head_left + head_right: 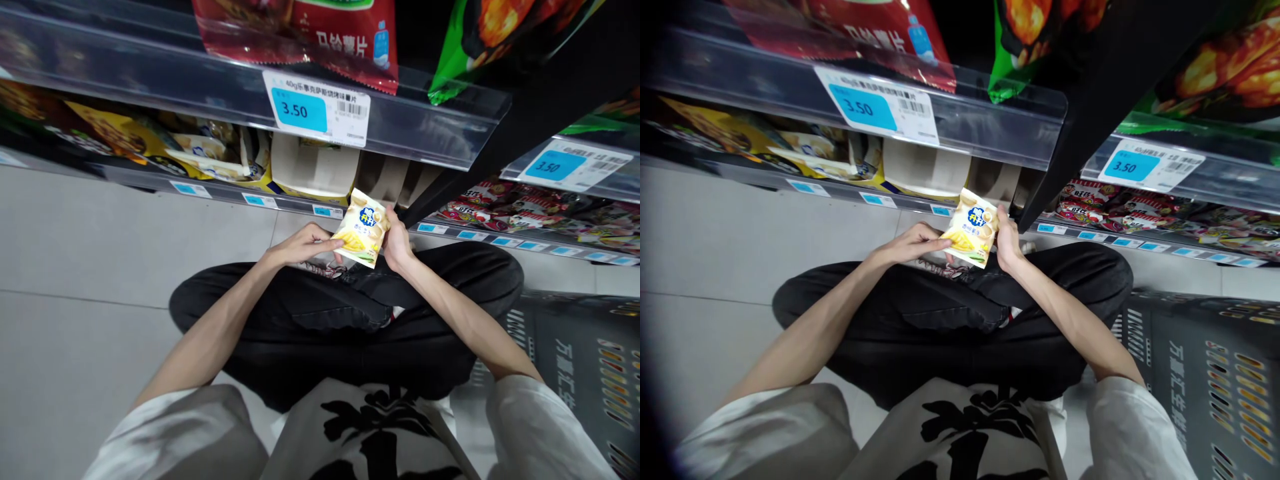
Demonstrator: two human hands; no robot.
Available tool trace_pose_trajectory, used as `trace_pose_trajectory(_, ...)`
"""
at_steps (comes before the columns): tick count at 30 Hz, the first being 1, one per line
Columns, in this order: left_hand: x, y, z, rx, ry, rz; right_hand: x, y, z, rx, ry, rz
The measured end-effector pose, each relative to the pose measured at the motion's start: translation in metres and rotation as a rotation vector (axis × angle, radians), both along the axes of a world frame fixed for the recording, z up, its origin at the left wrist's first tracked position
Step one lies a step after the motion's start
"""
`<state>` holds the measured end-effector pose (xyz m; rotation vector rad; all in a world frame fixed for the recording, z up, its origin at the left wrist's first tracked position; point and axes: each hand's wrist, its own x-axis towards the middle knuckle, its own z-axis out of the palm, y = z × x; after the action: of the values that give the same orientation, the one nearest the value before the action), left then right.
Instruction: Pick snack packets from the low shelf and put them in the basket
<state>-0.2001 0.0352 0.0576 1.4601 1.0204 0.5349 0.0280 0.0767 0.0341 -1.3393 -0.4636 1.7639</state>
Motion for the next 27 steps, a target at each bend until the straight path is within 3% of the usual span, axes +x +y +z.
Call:
trace_pose_trajectory(10,-0.0007,-0.0007,0.0014,0.007,0.102,-0.037,0.0006,-0.0008,-0.0025,0.017,-0.01,0.023)
trace_pose_trajectory(27,0.0013,0.0004,0.0039,0.051,-0.007,-0.043,0.0005,-0.0003,-0.0017,0.004,-0.012,0.02)
